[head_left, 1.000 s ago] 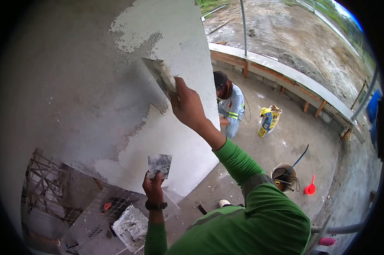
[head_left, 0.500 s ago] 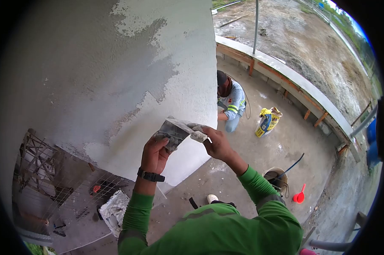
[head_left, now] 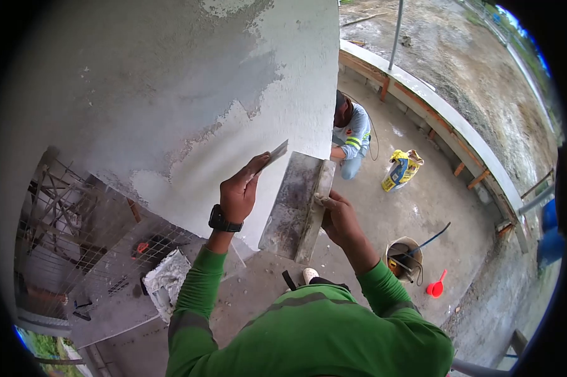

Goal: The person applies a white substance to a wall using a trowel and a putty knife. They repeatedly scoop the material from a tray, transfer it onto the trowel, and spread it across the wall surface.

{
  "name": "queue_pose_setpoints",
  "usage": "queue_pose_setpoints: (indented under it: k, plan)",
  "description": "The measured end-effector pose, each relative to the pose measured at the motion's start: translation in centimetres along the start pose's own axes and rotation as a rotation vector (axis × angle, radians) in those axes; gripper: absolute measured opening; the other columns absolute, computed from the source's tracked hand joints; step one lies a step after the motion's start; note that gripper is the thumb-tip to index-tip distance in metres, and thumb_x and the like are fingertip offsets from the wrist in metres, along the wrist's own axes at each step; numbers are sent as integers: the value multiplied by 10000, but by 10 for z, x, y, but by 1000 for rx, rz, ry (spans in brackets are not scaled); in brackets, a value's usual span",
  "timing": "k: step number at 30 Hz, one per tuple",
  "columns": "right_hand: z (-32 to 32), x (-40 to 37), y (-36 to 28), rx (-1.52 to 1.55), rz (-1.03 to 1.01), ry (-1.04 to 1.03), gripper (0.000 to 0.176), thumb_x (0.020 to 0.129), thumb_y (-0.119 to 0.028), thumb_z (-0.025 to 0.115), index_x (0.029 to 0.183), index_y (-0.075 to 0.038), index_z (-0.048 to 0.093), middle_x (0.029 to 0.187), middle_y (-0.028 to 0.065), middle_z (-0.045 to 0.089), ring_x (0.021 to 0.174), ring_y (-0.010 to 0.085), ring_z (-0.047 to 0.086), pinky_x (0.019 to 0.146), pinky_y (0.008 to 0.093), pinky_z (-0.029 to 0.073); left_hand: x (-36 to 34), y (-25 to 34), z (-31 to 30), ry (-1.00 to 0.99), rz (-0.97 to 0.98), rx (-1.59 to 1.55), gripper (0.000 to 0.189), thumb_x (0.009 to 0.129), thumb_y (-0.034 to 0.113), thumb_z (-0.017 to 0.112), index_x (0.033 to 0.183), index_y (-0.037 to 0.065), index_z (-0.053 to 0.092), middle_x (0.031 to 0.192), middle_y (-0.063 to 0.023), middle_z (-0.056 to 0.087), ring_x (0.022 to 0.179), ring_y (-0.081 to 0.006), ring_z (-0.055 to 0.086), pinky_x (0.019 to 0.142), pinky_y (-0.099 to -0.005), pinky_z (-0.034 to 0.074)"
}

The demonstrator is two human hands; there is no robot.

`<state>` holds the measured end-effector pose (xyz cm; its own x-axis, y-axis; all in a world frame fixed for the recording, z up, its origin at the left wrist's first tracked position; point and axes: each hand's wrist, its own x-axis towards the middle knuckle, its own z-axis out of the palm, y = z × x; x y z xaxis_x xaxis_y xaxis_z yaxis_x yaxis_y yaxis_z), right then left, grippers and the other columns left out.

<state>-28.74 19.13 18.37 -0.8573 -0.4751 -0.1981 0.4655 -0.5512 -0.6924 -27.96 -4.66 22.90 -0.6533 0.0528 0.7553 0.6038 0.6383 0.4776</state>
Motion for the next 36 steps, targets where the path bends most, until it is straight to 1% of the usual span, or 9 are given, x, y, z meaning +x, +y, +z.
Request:
queue_pose_setpoints:
  k: [8,12,16,18,20,24,28,33,36]
  plan:
    - [50,-12,-11,50,-17,-147,425,915,-83,442,1322,38,438,1217,142,578,1075,238,603,946,395,490,-25,-11,-50,-115,158,247,471,818,-142,475,1201,86,628,1226,-101,624,1198,-258,559,982,-359,484]
    - [57,11,-48,29,-261,-220,427,897,-48,454,1320,11,458,1201,113,588,1080,225,594,943,366,484,-79,-25,-68,-72,-150,204,469,850,-102,496,1237,137,607,1252,-108,606,1169,-262,577,952,-355,499]
    - [69,79,-123,-581,-956,65,279,910,-3,499,1187,27,520,1055,105,627,957,157,569,851,299,457,-148,-15,-87,12,-387,206,376,887,-51,522,1234,69,605,1171,-131,652,1075,-266,640,876,-324,513]
    - [76,120,-158,-1089,-1211,457,262,881,-103,554,1124,-11,519,923,262,627,856,418,619,737,450,483,-186,-11,-99,19,-615,234,320,910,1,529,1215,48,616,1131,-143,669,990,-264,674,808,-331,521]
    - [92,160,-174,-1199,-1308,676,288,857,-98,530,1132,-29,487,876,267,630,804,478,594,665,545,458,-220,-5,-110,70,-744,254,302,920,28,527,1208,32,617,1099,-164,677,944,-266,684,789,-337,521]
    - [145,221,-141,-1309,-1184,719,323,856,-45,472,1173,20,462,928,260,640,756,463,634,653,521,515,-254,-1,-125,174,-692,293,292,927,58,529,1203,17,616,1061,-188,683,925,-265,688,777,-337,522]
    - [166,186,-49,-1367,-1457,450,374,837,-17,512,1191,43,406,913,262,632,726,415,639,598,487,525,-246,-3,-116,188,-696,253,292,927,94,550,1197,2,615,1003,-175,696,881,-229,686,753,-327,517]
    - [98,102,-31,-1206,-972,428,317,868,-90,552,1138,-3,411,841,281,623,704,474,597,590,518,479,-253,-9,-94,214,-753,137,272,916,133,589,1125,-38,623,817,-121,671,686,-147,583,622,-305,466]
    - [-20,158,-13,-1032,-713,585,319,868,-161,589,1007,85,442,807,274,632,755,430,643,647,474,494,-281,-18,-78,258,-807,77,246,908,143,605,1061,-48,626,757,-92,650,639,-104,520,581,-286,434]
